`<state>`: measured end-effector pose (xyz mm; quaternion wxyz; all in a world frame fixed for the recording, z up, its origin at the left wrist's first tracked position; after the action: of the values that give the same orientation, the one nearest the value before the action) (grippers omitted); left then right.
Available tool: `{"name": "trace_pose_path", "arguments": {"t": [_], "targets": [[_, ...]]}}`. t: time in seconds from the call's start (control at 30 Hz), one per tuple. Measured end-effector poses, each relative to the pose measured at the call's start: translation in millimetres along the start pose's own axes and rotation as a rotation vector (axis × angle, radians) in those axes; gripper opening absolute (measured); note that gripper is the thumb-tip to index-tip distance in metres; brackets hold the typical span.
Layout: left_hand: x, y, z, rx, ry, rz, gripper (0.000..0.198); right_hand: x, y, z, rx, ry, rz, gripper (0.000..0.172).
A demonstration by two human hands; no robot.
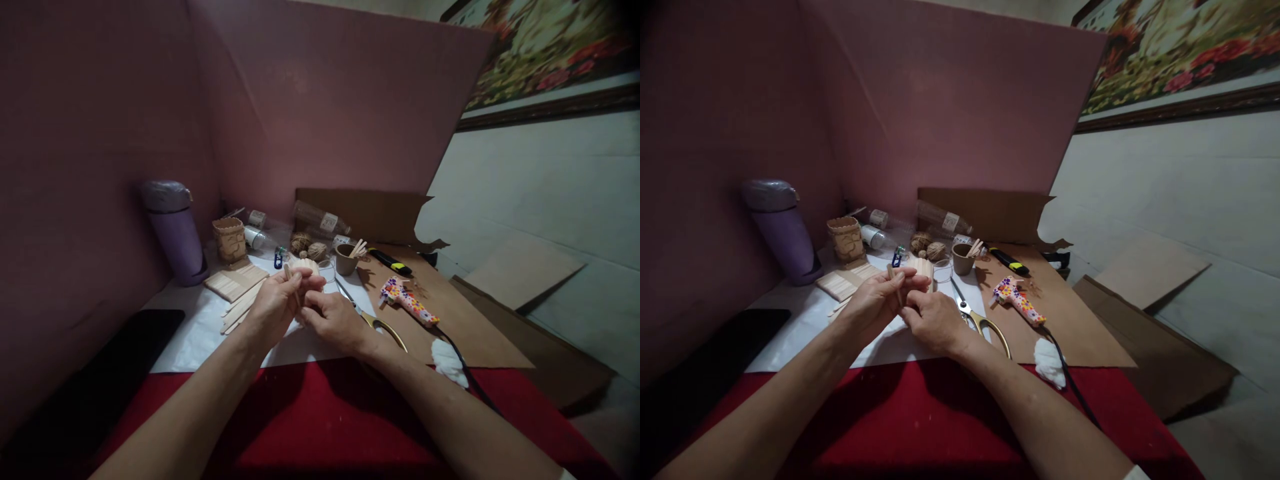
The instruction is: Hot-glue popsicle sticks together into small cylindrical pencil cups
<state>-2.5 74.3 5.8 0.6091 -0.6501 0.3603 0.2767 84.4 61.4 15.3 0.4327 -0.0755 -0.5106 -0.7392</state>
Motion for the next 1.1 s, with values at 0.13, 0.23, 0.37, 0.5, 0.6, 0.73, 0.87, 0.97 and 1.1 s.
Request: {"name": "trace_pose_path", "arguments": {"t": [0.13,0.23,0.37,0.5,0.6,0.73,0.87,0.97,1.1], "targets": [[-6,1.2,2,0.005,-0.027,-0.065,0.011,-13,-2,2,-0.030,-0.121,0.137,0.040],[-14,3.1,4,0.012,-0.076,-0.114,0.013,-24,-16,0,0.056,-0.301,0.472,0.057],[-19,5.9,6,-0.013,-0.103,-0.120,0.014,-17,-27,-2,0.163,-0.405,0.766,0.057],[-18,6.5,6,-0.040,-0.105,-0.126,0.013,-10,-23,-2,0.122,-0.401,0.776,0.042],[-16,7.8,6,-0.052,-0.090,-0.128,0.016,-7,-23,-3,0.123,-0.381,0.758,0.036],[-13,9.1,8,-0.039,-0.079,-0.130,0.020,-5,-24,-4,0.137,-0.359,0.737,0.034],[-13,10.6,10,-0.058,-0.071,-0.133,0.015,-5,-26,-4,0.135,-0.377,0.728,0.029],[-14,10.7,9,-0.080,-0.067,-0.131,0.016,-7,-28,-6,0.151,-0.436,0.814,0.025],[-14,11.6,9,-0.090,-0.055,-0.123,0.019,-10,-33,-10,0.194,-0.572,1.048,0.020]]}}
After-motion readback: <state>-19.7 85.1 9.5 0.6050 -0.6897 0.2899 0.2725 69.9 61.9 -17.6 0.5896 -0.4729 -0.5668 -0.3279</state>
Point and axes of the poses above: each hand's wrist, its own z-axis towards the middle knuckle, its own y-axis out of the back of the hand, x = y × z, the point moved 8 cm from there along z, towards the middle knuckle, and after that the axes turned 7 degrees about -x, right-handed, at the moved point
